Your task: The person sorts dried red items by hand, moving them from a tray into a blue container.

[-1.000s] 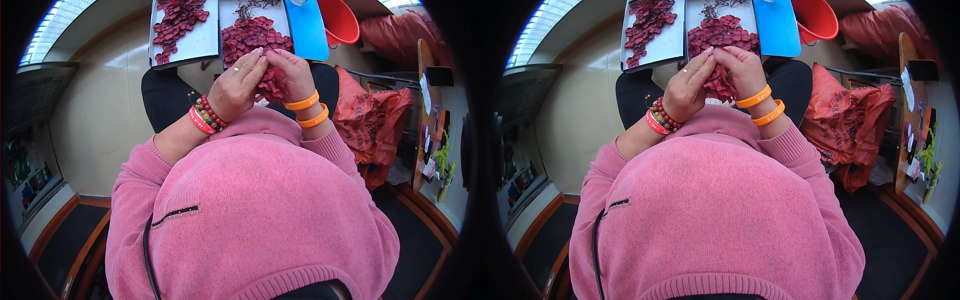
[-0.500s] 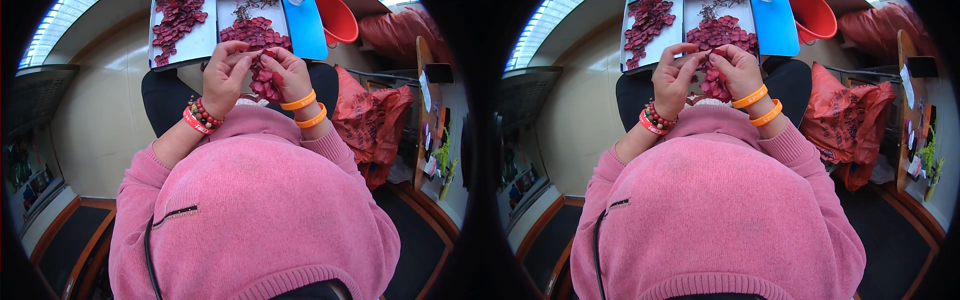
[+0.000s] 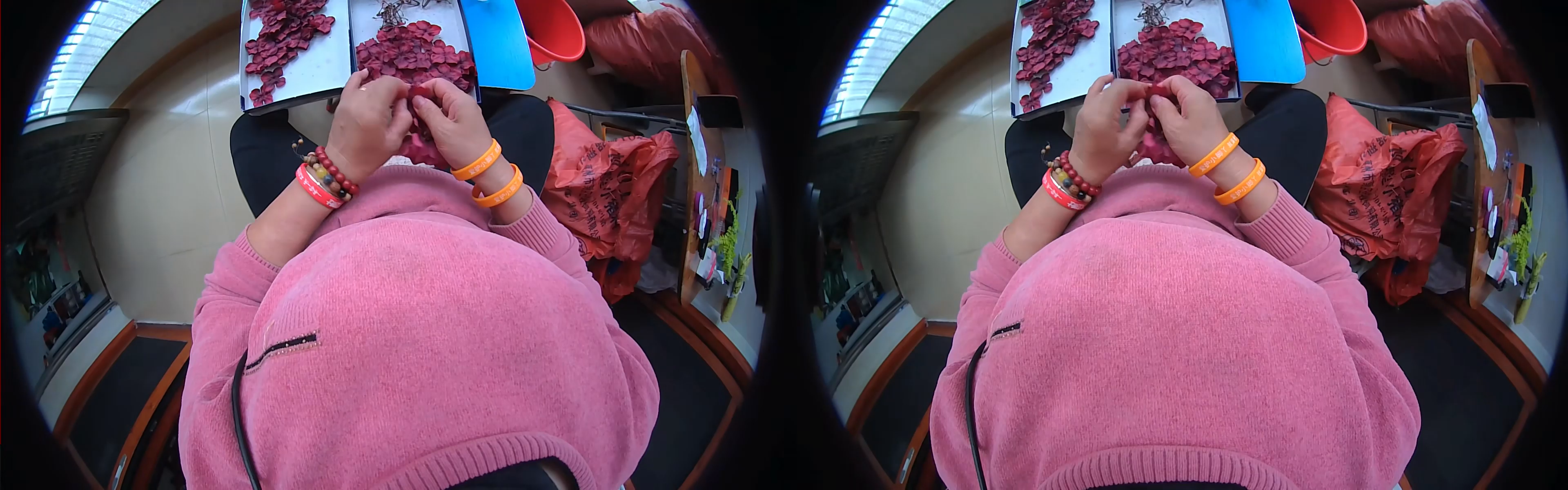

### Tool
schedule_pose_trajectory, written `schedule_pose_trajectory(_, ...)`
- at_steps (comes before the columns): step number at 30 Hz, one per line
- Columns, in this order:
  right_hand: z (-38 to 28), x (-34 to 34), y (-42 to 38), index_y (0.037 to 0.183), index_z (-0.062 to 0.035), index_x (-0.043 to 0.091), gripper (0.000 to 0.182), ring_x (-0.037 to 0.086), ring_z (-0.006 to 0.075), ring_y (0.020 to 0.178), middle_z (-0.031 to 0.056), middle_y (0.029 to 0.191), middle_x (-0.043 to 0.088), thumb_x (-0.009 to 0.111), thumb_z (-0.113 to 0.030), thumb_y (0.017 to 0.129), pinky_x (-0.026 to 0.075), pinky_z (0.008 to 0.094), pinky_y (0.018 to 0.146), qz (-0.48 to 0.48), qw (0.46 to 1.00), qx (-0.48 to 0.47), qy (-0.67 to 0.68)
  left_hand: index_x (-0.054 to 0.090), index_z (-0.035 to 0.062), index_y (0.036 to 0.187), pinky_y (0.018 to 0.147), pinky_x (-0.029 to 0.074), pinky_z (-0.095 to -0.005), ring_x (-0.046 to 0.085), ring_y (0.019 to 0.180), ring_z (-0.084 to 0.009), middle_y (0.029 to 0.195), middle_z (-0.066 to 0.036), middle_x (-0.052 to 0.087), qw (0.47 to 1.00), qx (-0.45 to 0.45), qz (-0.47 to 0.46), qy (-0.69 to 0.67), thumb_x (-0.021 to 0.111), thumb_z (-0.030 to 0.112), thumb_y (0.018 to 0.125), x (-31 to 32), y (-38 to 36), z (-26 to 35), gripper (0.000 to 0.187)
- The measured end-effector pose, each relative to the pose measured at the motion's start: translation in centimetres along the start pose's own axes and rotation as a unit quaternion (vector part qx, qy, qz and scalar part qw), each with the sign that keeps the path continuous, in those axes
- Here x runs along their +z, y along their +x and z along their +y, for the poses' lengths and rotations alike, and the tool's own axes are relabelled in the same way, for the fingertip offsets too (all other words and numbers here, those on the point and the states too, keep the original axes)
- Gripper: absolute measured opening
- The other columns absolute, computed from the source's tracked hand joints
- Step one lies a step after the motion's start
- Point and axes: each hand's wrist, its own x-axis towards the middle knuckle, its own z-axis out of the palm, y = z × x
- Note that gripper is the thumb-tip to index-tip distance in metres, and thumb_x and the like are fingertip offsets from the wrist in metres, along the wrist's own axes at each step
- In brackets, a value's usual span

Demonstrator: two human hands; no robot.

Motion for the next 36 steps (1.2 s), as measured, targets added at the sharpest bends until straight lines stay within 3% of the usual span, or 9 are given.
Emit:
schedule_pose_trajectory(2,0.0,0.2,0.1,0.1,0.0004,0.052,0.016,0.054,0.0075,0.067,0.004,0.082,0.059,0.057,-0.005,0.086,0.045,0.0209,0.06,0.001,0.995,-0.001,0.097,0.058,0.0018,0.094,0.072,0.048,-0.026,0.059,0.074,-0.0114,0.083,-0.004,0.061,0.976,-0.153,-0.021,-0.155,0.055,0.005,0.087,-0.2,0.0,-0.3,0.008)
schedule_pose_trajectory(4,-0.9,-0.1,-0.1,0.102,-0.0004,0.049,0.018,0.053,0.0066,0.066,0.0033,0.083,0.058,0.056,-0.005,0.086,0.044,0.0201,0.059,-0.001,0.994,0.005,0.113,0.058,0.0029,0.094,0.072,0.048,-0.026,0.058,0.076,-0.0101,0.083,-0.002,0.06,0.83,-0.374,-0.074,-0.409,0.054,0.005,0.087,-1.0,-0.1,-0.3,0.008)
schedule_pose_trajectory(8,-1.7,-0.7,-0.3,0.1,-0.0012,0.051,0.014,0.054,0.0066,0.068,0.0035,0.084,0.059,0.053,-0.001,0.086,0.045,0.0192,0.06,-0.029,0.983,0.03,0.178,0.059,0.004,0.095,0.077,0.048,-0.0269,0.059,0.081,-0.0109,0.09,-0.001,0.061,0.673,-0.414,-0.09,-0.607,0.054,0.008,0.088,-1.5,-0.3,-1.3,0.01)
schedule_pose_trajectory(17,-2.0,-0.8,-0.6,0.095,0.0007,0.06,0.013,0.06,0.0077,0.077,0.0042,0.085,0.062,0.05,0.002,0.086,0.049,0.0202,0.066,-0.088,0.965,0.05,0.243,0.06,0.0034,0.104,0.084,0.048,-0.0335,0.062,0.089,-0.0167,0.099,-0.007,0.064,0.471,-0.466,-0.178,-0.728,0.054,0.015,0.089,-2.5,-0.2,-2.0,0.02)
schedule_pose_trajectory(20,-2.3,-0.8,-0.6,0.096,0.0015,0.061,0.015,0.061,0.0081,0.076,0.0052,0.085,0.063,0.05,0.002,0.086,0.05,0.0204,0.067,-0.043,0.967,0.075,0.241,0.06,0.0033,0.106,0.082,0.048,-0.0296,0.061,0.089,-0.0154,0.101,-0.008,0.064,0.587,-0.486,-0.108,-0.639,0.053,0.011,0.088,-1.0,-0.7,-2.1,0.02)
schedule_pose_trajectory(23,-2.4,-0.7,-0.7,0.096,0.0022,0.061,0.015,0.061,0.0084,0.073,0.006,0.085,0.064,0.051,0.002,0.085,0.051,0.0204,0.065,-0.009,0.976,0.077,0.204,0.059,0.0005,0.097,0.083,0.048,-0.0273,0.062,0.092,-0.0183,0.1,-0.008,0.064,0.794,-0.418,0.039,-0.439,0.05,0.006,0.087,-1.1,-0.3,-1.0,0.014)
schedule_pose_trajectory(24,-2.3,-0.6,-0.7,0.096,0.0025,0.061,0.015,0.061,0.0085,0.072,0.0062,0.084,0.064,0.051,0.002,0.085,0.051,0.0204,0.065,-0.001,0.979,0.073,0.19,0.06,0.0015,0.094,0.083,0.046,-0.0266,0.06,0.094,-0.0185,0.103,-0.01,0.062,0.829,-0.333,0.112,-0.435,0.053,0.001,0.083,-1.0,-0.3,-0.9,0.012)
schedule_pose_trajectory(27,-2.2,-0.5,-0.7,0.095,0.0029,0.061,0.014,0.061,0.0085,0.072,0.0065,0.083,0.064,0.051,0.002,0.085,0.05,0.0204,0.065,0.011,0.981,0.073,0.182,0.06,-0.0004,0.095,0.089,0.042,-0.0295,0.056,0.098,-0.0182,0.111,-0.012,0.059,0.972,-0.101,0.098,-0.186,0.056,0.003,0.082,-2.4,0.1,-0.5,0.013)
schedule_pose_trajectory(36,-1.6,-0.2,-0.7,0.094,0.0017,0.061,0.013,0.059,0.0066,0.074,0.0049,0.084,0.063,0.054,0.0,0.084,0.05,0.0205,0.066,0.005,0.991,0.056,0.119,0.06,0.0042,0.089,0.091,0.04,-0.0372,0.051,0.106,-0.0297,0.115,-0.015,0.054,0.999,-0.034,-0.016,-0.037,0.063,0.006,0.079,-1.1,0.0,-0.1,0.011)
